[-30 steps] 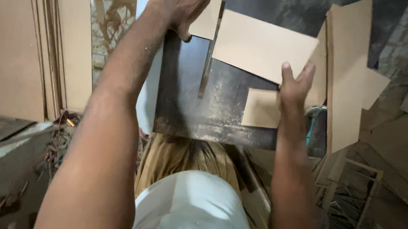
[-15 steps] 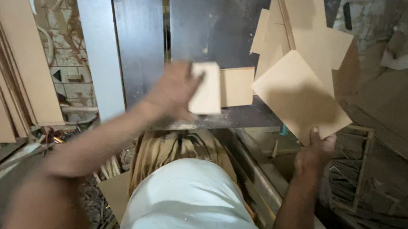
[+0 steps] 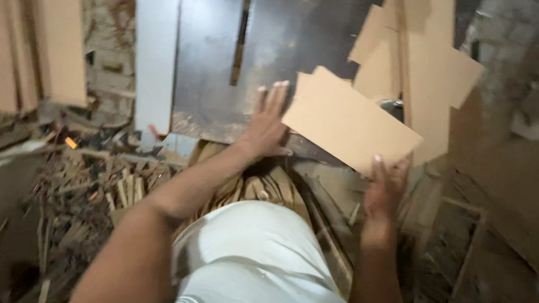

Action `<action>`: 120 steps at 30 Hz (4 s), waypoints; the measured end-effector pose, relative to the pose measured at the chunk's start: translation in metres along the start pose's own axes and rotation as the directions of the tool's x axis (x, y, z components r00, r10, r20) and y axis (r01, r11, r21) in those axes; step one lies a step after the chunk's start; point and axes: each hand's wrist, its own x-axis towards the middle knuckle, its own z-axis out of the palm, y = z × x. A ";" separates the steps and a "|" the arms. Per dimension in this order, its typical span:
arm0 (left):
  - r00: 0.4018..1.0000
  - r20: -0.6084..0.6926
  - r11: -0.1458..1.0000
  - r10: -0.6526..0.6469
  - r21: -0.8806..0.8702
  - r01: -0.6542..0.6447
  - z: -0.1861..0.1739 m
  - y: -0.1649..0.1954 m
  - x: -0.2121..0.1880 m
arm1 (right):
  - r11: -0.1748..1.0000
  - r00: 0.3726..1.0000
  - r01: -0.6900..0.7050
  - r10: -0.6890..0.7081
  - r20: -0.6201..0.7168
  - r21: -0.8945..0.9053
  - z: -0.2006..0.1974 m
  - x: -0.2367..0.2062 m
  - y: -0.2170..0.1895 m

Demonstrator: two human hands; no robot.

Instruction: The person sorts and stacks small cut wood and fiberboard pieces on a workbench, aligning them into piles by hand. They pick up pieces one at a time, tap a nail with a hammer, and continue arranging the pieces into stacks.

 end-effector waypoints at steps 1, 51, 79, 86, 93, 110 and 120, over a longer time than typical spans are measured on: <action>0.994 0.081 0.988 -0.074 -0.129 0.084 0.000 -0.013 -0.033 | 0.999 1.000 -0.012 0.012 -0.007 -0.040 0.023 0.001 0.007; 0.971 -0.076 0.928 0.226 0.320 -0.191 -0.190 -0.315 0.106 | 0.974 0.970 0.083 -0.031 0.242 -0.209 0.337 0.133 -0.029; 0.999 -0.011 0.915 -0.044 -0.402 0.036 -0.063 0.039 -0.153 | 0.805 0.584 -0.585 0.330 -0.742 -0.102 -0.252 -0.091 0.258; 0.961 -0.206 0.860 -0.185 -0.507 0.057 -0.039 0.092 -0.140 | 1.000 0.944 0.004 0.005 0.328 -0.027 -0.089 -0.086 0.130; 0.839 -0.397 0.875 -0.371 -0.452 0.173 -0.028 0.108 -0.146 | 0.946 0.904 0.280 -0.201 0.378 -0.165 0.070 -0.105 0.028; 0.915 -0.188 0.683 -0.357 -0.721 0.118 -0.028 -0.102 -0.154 | 0.581 0.700 0.685 -0.356 0.619 -0.440 0.248 -0.030 0.101; 0.795 -0.069 0.320 -0.603 -0.934 0.161 0.015 -0.148 -0.097 | 0.250 0.433 0.900 -0.426 0.795 -0.356 0.240 0.002 0.063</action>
